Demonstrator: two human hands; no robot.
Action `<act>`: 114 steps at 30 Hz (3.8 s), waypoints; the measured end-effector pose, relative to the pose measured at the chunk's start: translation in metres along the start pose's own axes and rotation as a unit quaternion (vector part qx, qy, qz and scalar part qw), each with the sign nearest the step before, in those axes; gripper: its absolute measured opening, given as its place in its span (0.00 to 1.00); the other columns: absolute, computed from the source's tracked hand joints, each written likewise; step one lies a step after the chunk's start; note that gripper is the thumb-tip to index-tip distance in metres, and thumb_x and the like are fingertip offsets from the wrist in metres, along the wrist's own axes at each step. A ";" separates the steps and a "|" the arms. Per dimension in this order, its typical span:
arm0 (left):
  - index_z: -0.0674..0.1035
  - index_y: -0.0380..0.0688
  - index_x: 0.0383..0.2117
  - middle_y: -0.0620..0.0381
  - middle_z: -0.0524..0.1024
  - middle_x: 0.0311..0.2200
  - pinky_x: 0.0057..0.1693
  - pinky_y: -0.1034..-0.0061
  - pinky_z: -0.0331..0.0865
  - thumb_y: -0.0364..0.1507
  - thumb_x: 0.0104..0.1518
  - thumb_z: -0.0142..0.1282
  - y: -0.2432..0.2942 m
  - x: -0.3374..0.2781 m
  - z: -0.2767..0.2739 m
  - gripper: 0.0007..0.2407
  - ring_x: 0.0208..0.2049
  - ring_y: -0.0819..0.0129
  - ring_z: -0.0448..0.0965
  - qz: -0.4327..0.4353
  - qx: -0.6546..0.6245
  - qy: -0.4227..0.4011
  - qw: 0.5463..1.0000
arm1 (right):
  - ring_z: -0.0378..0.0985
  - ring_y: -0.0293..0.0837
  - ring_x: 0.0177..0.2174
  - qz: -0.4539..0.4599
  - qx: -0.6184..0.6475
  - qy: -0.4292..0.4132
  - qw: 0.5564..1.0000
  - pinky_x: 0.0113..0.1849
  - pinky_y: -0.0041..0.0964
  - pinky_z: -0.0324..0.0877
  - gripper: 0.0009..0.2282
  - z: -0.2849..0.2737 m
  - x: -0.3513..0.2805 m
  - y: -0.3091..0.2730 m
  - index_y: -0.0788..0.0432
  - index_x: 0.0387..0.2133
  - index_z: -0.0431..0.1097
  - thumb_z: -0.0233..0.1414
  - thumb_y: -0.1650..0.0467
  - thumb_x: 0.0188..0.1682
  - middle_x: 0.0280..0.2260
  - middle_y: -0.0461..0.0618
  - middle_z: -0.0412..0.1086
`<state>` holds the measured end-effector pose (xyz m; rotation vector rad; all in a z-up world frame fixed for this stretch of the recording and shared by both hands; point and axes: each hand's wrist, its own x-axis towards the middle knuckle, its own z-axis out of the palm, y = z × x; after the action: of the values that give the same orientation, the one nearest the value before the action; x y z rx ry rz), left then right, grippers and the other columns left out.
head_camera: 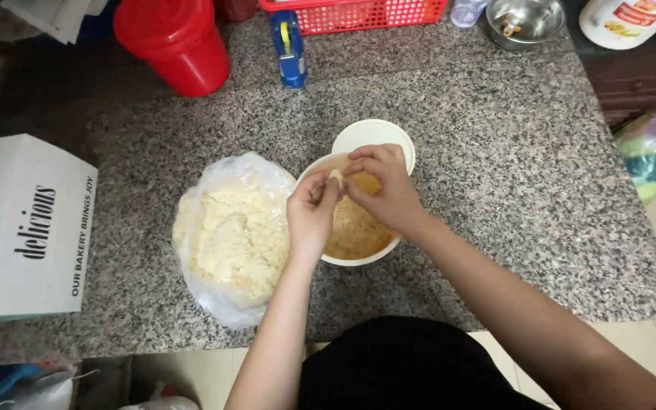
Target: Transferring yellow food crumbs from a plastic bag into a white container by hand.
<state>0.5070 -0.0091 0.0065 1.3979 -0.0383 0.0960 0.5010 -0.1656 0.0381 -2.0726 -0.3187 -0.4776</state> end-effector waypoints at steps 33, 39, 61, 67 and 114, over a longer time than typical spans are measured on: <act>0.87 0.43 0.45 0.54 0.85 0.21 0.40 0.76 0.79 0.26 0.59 0.63 0.017 -0.048 0.027 0.10 0.27 0.76 0.83 -0.010 0.175 0.171 0.970 | 0.72 0.53 0.46 -0.086 0.004 -0.069 0.994 0.50 0.46 0.67 0.03 -0.006 -0.001 0.022 0.52 0.28 0.78 0.62 0.72 0.42 0.42 0.46 0.76; 0.83 0.37 0.51 0.51 0.85 0.24 0.46 0.74 0.79 0.23 0.61 0.58 0.025 -0.047 0.027 0.13 0.32 0.74 0.84 -0.016 0.096 0.173 0.980 | 0.73 0.54 0.47 -0.041 0.039 -0.028 0.998 0.52 0.48 0.67 0.07 -0.011 -0.003 0.020 0.50 0.36 0.75 0.59 0.74 0.44 0.44 0.45 0.75; 0.81 0.39 0.52 0.52 0.85 0.28 0.45 0.79 0.81 0.22 0.61 0.59 0.016 -0.043 0.021 0.13 0.33 0.76 0.86 0.004 0.042 0.166 0.985 | 0.73 0.54 0.49 -0.057 0.054 -0.050 0.996 0.53 0.49 0.65 0.06 -0.010 -0.002 0.023 0.51 0.35 0.76 0.58 0.74 0.47 0.45 0.45 0.75; 0.81 0.38 0.51 0.51 0.85 0.29 0.43 0.82 0.80 0.20 0.59 0.60 0.013 -0.041 0.019 0.14 0.32 0.77 0.85 0.015 0.025 0.147 0.989 | 0.72 0.53 0.48 -0.088 0.049 -0.059 0.993 0.52 0.48 0.65 0.07 -0.008 -0.002 0.022 0.49 0.34 0.79 0.64 0.72 0.44 0.44 0.45 0.75; 0.81 0.36 0.50 0.53 0.82 0.27 0.41 0.82 0.79 0.21 0.61 0.58 0.018 -0.043 0.026 0.12 0.29 0.79 0.82 0.043 0.058 0.207 0.976 | 0.73 0.62 0.44 -0.060 0.115 -0.006 0.992 0.49 0.52 0.66 0.08 -0.009 -0.003 0.027 0.57 0.29 0.72 0.46 0.80 0.51 0.45 0.56 0.71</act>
<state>0.4637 -0.0337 0.0251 1.4677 0.2583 0.4662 0.5078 -0.1873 0.0209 -1.8401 -0.4860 -0.4770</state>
